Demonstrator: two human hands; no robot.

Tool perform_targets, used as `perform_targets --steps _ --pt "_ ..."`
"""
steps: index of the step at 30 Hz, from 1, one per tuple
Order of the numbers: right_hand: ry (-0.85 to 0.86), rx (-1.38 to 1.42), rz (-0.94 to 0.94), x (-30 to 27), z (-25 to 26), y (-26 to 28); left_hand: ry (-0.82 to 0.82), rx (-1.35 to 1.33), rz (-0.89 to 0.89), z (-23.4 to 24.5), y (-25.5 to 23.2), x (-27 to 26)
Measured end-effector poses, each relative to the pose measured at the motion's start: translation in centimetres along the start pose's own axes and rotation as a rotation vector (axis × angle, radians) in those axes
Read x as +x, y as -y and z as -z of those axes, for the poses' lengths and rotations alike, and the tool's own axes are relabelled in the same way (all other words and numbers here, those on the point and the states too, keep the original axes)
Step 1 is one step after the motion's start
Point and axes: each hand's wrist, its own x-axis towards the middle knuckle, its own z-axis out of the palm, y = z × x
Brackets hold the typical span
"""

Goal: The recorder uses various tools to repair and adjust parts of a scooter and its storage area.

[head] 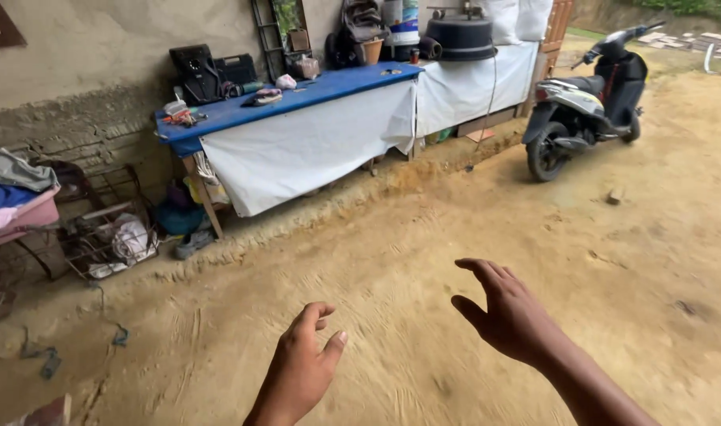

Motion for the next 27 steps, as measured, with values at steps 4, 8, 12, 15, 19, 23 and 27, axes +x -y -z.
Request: perform_targets --steps 4,8,12,15,19,23,27 --pt "-0.027 0.04 0.069 11.9 -1.1 -3.8 -0.047 0.029 -0.058 -1.0 1.0 11.5" --pt "0.028 -0.06 0.251 25.2 -2.0 -8.6 -0.084 0.053 -0.061 -2.2 0.2 23.2" --pt "0.17 -0.054 0.094 36.3 -1.5 -10.6 -0.1 0.027 0.1 -4.0 -0.4 32.8" --pt "0.117 -0.032 0.276 46.6 -2.6 -12.7 -0.018 0.056 0.251 -4.2 -0.9 40.5" --pt "0.121 -0.016 0.345 57.8 -4.8 -12.3 -0.123 0.05 0.216 -4.8 1.6 49.6" --pt "0.099 0.01 0.355 68.2 -8.6 -10.8 -0.167 0.048 0.233 -4.8 5.7 58.9" --pt "0.113 0.033 0.391 79.5 -14.3 -9.9 -0.243 0.061 0.161 -3.5 10.7 69.5"
